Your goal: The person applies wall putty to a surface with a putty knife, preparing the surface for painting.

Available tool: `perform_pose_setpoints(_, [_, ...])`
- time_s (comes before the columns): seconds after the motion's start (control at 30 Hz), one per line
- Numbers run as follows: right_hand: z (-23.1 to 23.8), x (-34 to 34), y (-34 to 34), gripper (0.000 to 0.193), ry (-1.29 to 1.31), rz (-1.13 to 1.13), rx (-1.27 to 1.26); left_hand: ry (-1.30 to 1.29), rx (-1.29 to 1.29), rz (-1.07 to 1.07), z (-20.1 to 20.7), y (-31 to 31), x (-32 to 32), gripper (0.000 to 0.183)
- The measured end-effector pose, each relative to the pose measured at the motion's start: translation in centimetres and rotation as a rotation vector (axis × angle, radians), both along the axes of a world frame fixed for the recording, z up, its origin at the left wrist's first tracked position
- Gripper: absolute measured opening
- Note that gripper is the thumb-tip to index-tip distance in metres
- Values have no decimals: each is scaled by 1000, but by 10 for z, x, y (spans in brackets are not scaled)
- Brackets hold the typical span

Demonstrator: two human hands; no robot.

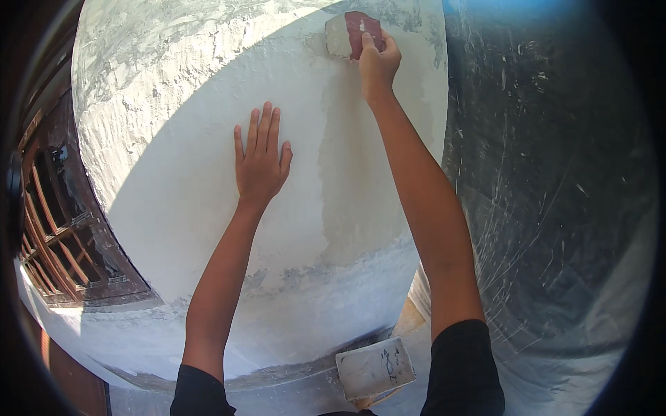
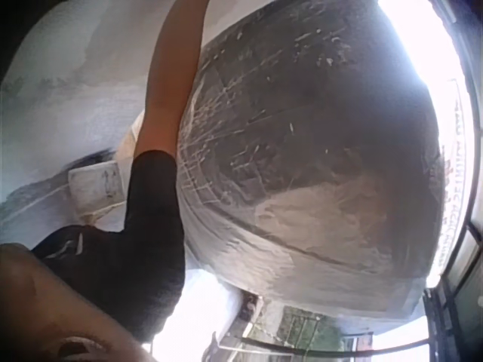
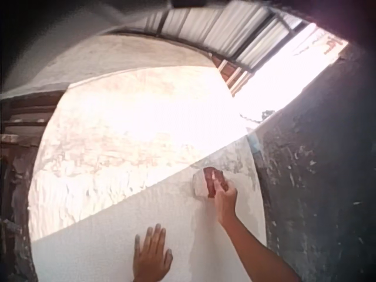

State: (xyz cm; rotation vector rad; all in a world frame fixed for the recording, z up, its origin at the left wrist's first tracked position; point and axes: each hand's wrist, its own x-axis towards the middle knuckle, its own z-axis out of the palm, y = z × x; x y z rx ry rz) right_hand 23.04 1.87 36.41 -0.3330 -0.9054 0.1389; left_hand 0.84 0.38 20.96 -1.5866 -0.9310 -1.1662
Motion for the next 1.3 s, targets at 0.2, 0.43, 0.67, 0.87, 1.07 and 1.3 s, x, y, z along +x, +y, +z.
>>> perform_pose_setpoints(0.2, [0, -3, 1, 30, 273, -70, -221, 1, -24, -30, -6, 5, -7, 58])
perform_pose_setpoints(0.43, [-8, 23, 6, 33, -95, -231, -205, 2, -13, -62, -4, 4, 0, 57])
perform_pose_setpoints(0.67, [-15, -1, -9, 29, -7, 50, -42, 11, 0, -9, -4, 3, -6, 57])
perform_pose_setpoints(0.87, [-14, 44, 11, 32, 196, -186, -255, 13, -21, 16, -5, 0, 5, 59])
perform_pose_setpoints(1.07, [-66, 92, -19, 33, 152, 46, -280, 13, -38, 16, -5, -7, 6, 59])
perform_pose_setpoints(1.3, [-150, 128, -69, 34, -32, 132, -438, -176, -167, -74, -37, -30, 42, 59])
